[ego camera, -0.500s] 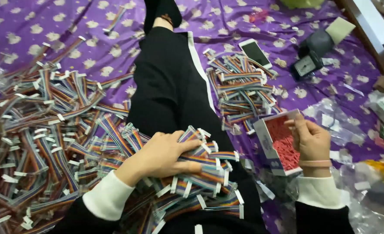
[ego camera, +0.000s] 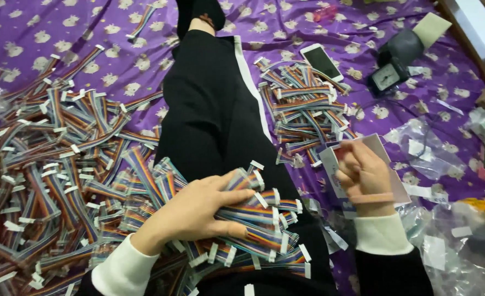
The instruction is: Manually attaching small plastic connectors to the ends of multi-colored ribbon cable assemblies.
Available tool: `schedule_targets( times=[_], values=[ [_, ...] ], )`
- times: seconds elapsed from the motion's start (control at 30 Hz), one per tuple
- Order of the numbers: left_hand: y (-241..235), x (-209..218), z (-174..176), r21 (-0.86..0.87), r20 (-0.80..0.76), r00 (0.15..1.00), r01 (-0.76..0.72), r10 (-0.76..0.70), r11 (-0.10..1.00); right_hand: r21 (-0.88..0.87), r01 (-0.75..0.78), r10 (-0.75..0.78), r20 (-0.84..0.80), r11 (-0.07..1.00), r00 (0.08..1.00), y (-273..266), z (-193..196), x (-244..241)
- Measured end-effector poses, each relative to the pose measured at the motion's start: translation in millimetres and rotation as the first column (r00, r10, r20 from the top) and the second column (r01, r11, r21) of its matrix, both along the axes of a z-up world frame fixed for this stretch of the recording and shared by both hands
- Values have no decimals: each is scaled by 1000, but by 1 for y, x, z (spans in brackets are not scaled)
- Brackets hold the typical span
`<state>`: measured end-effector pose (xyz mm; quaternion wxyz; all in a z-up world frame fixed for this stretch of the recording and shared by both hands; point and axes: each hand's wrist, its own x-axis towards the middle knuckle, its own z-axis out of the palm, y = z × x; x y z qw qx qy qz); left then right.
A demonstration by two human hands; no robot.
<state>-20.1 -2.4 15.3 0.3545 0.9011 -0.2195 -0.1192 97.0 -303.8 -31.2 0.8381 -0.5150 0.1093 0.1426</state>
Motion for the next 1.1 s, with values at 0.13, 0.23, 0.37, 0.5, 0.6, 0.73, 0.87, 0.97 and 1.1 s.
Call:
schedule_targets(
  times=[0.13, 0.23, 0.37, 0.5, 0.6, 0.73, 0.87, 0.97, 1.1],
  values=[
    [-2, -3, 11, -34, -45, 987, 154, -155, 988, 75, -161, 157, 62, 984, 986, 91, 22, 3],
    [0, -8, 14, -3, -106, 986, 130, -130, 991, 108, -428, 416, 121, 897, 901, 143, -11, 15],
    [7, -12, 4, -37, -20, 997, 79, -80, 996, 197, -525, 546, -67, 828, 835, 189, -27, 16],
    [7, -15, 4, 15, -14, 997, 79, -79, 997, 335, -686, 731, -10, 645, 682, 227, -25, 14],
    [10, -16, 6, -4, -9, 998, 66, -67, 998, 362, -646, 707, -53, 672, 706, 224, -19, 23],
    [19, -20, -5, -165, 57, 998, 50, -41, 985, 306, -524, 567, -67, 795, 821, 140, 3, 20],
    [17, -16, -7, -166, -63, 998, -2, -8, 986, -103, -13, 21, 81, 995, 997, 26, -7, 7],
    [12, -13, -1, -140, -128, 992, -28, 10, 990, -293, 147, -118, 115, 945, 986, -41, -41, 5],
    [8, -10, 3, -86, -206, 978, -51, 32, 995, -465, 93, -65, 77, 880, 995, -80, -56, 7]
  ],
)
